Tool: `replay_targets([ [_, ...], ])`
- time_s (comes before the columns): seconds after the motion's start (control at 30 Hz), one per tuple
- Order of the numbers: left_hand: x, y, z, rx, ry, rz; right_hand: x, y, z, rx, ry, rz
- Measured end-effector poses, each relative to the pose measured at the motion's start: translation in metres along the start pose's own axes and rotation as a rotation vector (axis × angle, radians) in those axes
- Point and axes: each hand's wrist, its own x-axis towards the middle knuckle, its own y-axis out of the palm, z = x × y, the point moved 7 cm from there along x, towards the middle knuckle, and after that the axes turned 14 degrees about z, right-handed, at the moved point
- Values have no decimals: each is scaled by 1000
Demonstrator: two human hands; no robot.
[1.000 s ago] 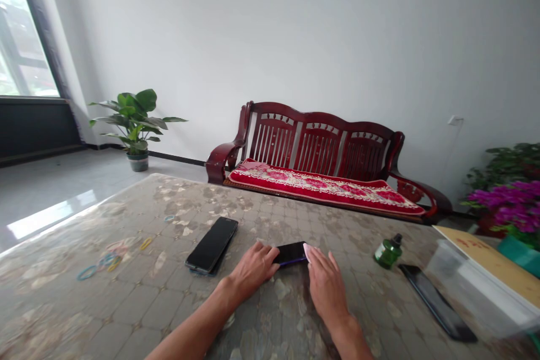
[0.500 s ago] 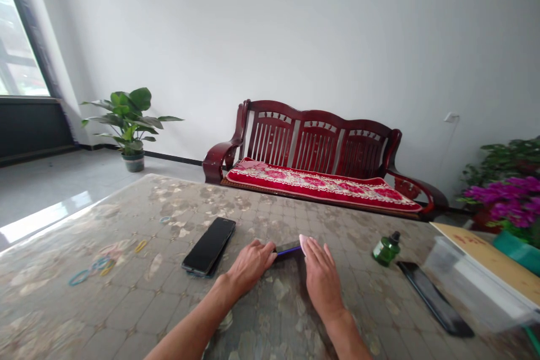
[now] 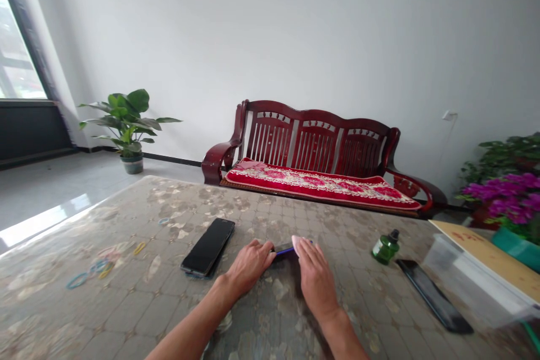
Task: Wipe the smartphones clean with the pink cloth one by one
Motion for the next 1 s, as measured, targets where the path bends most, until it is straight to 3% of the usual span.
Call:
replay_targets([
  [0.17,2,4,5,-22,-49,4,-12,17,-67,16,301,9],
  [0.27,1,5,5,-12,-64,10,-18,29,-78,22,356,61],
  [0.43,-2,1,1,-4,-58,0,-14,10,-49,82,247,-10],
  [0.57,-3,-1,-3,-6,-86,-8,-11,-1,-32,438,294,-35],
  [0.8,-5,4,-3,5,-137,-54,-18,56,-14,1433,713,152],
  [0.9,-5,7,-6,28,-150,-55,-10,62,0,1658,708,173],
  [1.0,-5,12,-15,75,-135,-30,-4,59,4,1713,701,139],
])
